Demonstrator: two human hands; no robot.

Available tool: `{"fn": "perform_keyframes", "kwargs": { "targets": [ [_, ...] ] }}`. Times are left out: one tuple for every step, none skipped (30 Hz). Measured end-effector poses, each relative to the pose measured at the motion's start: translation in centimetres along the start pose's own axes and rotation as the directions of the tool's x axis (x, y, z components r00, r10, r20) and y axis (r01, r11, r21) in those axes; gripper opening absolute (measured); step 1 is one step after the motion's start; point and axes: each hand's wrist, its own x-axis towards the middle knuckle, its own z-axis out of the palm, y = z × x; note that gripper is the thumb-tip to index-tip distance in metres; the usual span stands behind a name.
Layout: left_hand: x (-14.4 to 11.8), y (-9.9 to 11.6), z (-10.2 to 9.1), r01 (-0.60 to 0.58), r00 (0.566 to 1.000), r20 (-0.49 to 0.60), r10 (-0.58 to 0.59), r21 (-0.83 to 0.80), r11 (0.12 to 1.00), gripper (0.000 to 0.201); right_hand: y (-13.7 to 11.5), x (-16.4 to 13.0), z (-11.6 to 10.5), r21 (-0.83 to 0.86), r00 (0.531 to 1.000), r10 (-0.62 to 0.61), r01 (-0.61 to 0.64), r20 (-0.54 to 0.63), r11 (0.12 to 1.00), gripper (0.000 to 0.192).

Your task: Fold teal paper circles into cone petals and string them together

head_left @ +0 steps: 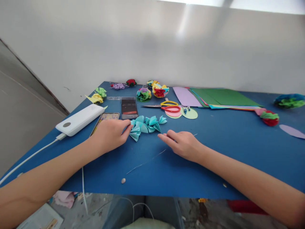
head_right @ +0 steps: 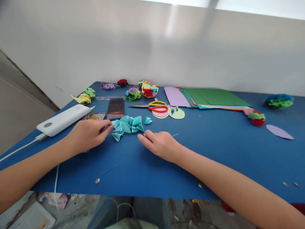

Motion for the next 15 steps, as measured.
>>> {"fn": "perform_keyframes", "kwargs": {
  "targets": [
    [0.01, -0.01, 0.02, 0.003, 1.0, -0.001, -0.003, 0.007, 1.0, 0.03, 0.01, -0.03, 0.03, 0.001, 1.0, 0.001, -0.001, 0.004, 1.0, 0.029],
    [0.02, -0.01, 0.02, 0.008, 1.0, -0.002, -0.008, 0.012, 1.0, 0.029, 0.02, -0.06, 0.07, 0.003, 1.0, 0.004, -0.004, 0.01, 1.0, 0.029],
    [0.03, -0.02, -0.01, 0.015, 1.0, -0.003, -0.015, 0.015, 1.0, 0.028, 0.02, -0.1, 0.12, 0.005, 1.0, 0.008, -0.008, 0.015, 1.0, 0.029],
    [0.05, -0.02, -0.03, 0.027, 1.0, -0.004, -0.027, 0.015, 1.0, 0.027, 0.02, -0.14, 0.16, 0.007, 1.0, 0.014, -0.014, 0.018, 1.0, 0.03],
    [0.08, -0.03, -0.05, 0.043, 0.999, -0.004, -0.043, 0.014, 0.999, 0.026, 0.01, -0.15, 0.2, 0.009, 1.0, 0.021, -0.021, 0.018, 1.0, 0.03],
    [0.12, -0.04, -0.05, 0.061, 0.998, -0.003, -0.061, 0.013, 0.998, 0.026, 0.0, -0.15, 0.23, 0.01, 0.999, 0.028, -0.028, 0.016, 1.0, 0.03],
    [0.17, -0.05, -0.02, 0.079, 0.997, 0.001, -0.079, 0.015, 0.997, 0.027, -0.03, -0.14, 0.24, 0.012, 0.999, 0.035, -0.035, 0.015, 0.999, 0.03],
    [0.24, -0.06, 0.03, 0.094, 0.996, 0.009, -0.094, 0.018, 0.995, 0.029, -0.06, -0.1, 0.24, 0.014, 0.999, 0.041, -0.041, 0.014, 0.999, 0.03],
    [0.32, -0.07, 0.1, 0.104, 0.994, 0.02, -0.105, 0.021, 0.994, 0.031, -0.09, -0.06, 0.23, 0.016, 0.999, 0.044, -0.045, 0.015, 0.999, 0.03],
    [0.41, -0.06, 0.17, 0.11, 0.993, 0.036, -0.111, 0.02, 0.994, 0.034, -0.12, -0.01, 0.22, 0.018, 0.999, 0.045, -0.045, 0.017, 0.999, 0.03],
    [0.49, -0.03, 0.24, 0.112, 0.992, 0.052, -0.112, 0.01, 0.994, 0.036, -0.14, 0.03, 0.21, 0.019, 0.999, 0.045, -0.045, 0.019, 0.999, 0.03],
    [0.58, 0.01, 0.28, 0.113, 0.991, 0.067, -0.112, -0.006, 0.994, 0.038, -0.16, 0.06, 0.21, 0.02, 0.999, 0.043, -0.044, 0.02, 0.999, 0.03],
    [0.65, 0.07, 0.3, 0.114, 0.991, 0.077, -0.112, -0.025, 0.993, 0.039, -0.18, 0.08, 0.21, 0.02, 0.999, 0.042, -0.042, 0.019, 0.999, 0.03],
    [0.71, 0.13, 0.3, 0.118, 0.99, 0.083, -0.114, -0.043, 0.992, 0.039, -0.19, 0.09, 0.22, 0.02, 0.999, 0.042, -0.042, 0.016, 0.999, 0.03],
    [0.76, 0.19, 0.27, 0.124, 0.989, 0.086, -0.119, -0.057, 0.991, 0.039, -0.2, 0.1, 0.23, 0.021, 0.999, 0.042, -0.042, 0.011, 0.999, 0.03]
  ]
}}
